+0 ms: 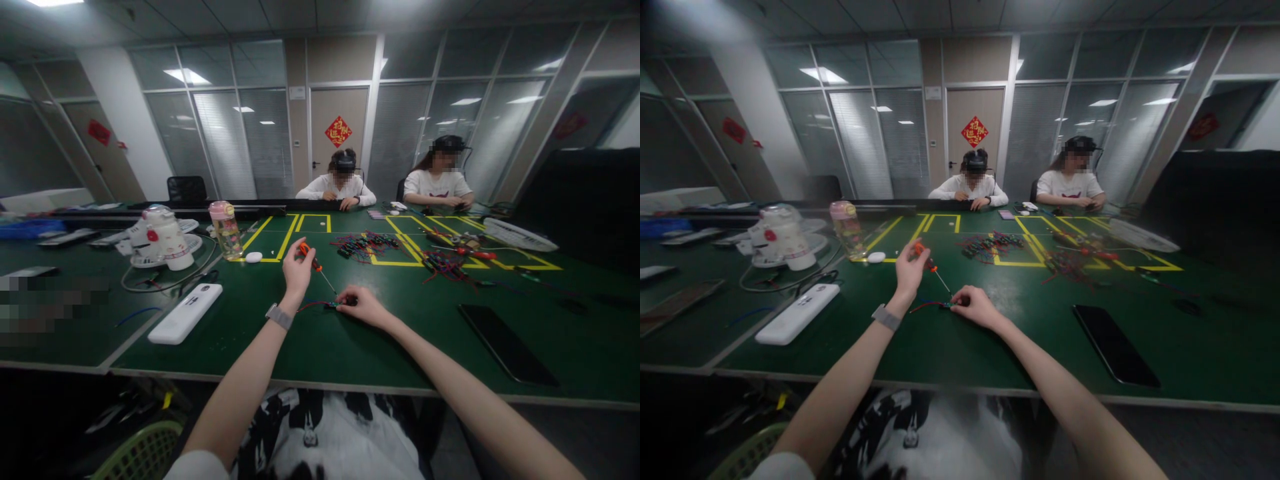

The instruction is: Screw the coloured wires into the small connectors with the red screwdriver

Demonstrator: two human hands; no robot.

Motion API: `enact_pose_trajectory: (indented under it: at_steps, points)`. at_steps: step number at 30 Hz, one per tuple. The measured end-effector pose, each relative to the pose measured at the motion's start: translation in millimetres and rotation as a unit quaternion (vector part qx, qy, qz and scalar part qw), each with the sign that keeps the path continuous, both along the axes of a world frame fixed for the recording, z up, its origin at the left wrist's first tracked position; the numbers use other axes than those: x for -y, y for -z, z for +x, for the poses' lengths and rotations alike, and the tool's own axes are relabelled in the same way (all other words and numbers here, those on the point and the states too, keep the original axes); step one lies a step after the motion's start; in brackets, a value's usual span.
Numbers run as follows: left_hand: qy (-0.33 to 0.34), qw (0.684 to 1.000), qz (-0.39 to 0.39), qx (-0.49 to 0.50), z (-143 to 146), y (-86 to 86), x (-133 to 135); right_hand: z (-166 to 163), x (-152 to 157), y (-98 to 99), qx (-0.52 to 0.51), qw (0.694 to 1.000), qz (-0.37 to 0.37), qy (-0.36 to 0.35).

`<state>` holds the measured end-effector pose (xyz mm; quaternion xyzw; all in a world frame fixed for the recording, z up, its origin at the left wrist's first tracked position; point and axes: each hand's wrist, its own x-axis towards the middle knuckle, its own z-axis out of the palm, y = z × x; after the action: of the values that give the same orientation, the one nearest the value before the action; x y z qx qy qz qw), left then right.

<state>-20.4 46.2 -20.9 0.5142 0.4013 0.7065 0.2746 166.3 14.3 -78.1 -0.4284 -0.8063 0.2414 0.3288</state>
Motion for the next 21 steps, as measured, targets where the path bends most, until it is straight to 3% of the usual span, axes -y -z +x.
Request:
enact_pose_trajectory:
  at_steps: [7, 13, 21]
  points:
    - [-0.015, 0.984, -0.170, 0.048, -6.5, 16.3, -14.1, 0.8, 5.7, -9.0, 0.000, 1.000, -0.023, 0.002]
    - [-0.046, 0.980, -0.191, 0.032, -3.2, 24.9, -15.4, 1.8, 4.8, -8.8, 0.004, 1.000, -0.010, 0.026]
    - [-0.078, 0.976, -0.203, 0.024, -7.3, 31.8, -20.4, 2.2, 3.3, -9.9, -0.010, 0.998, -0.059, 0.010]
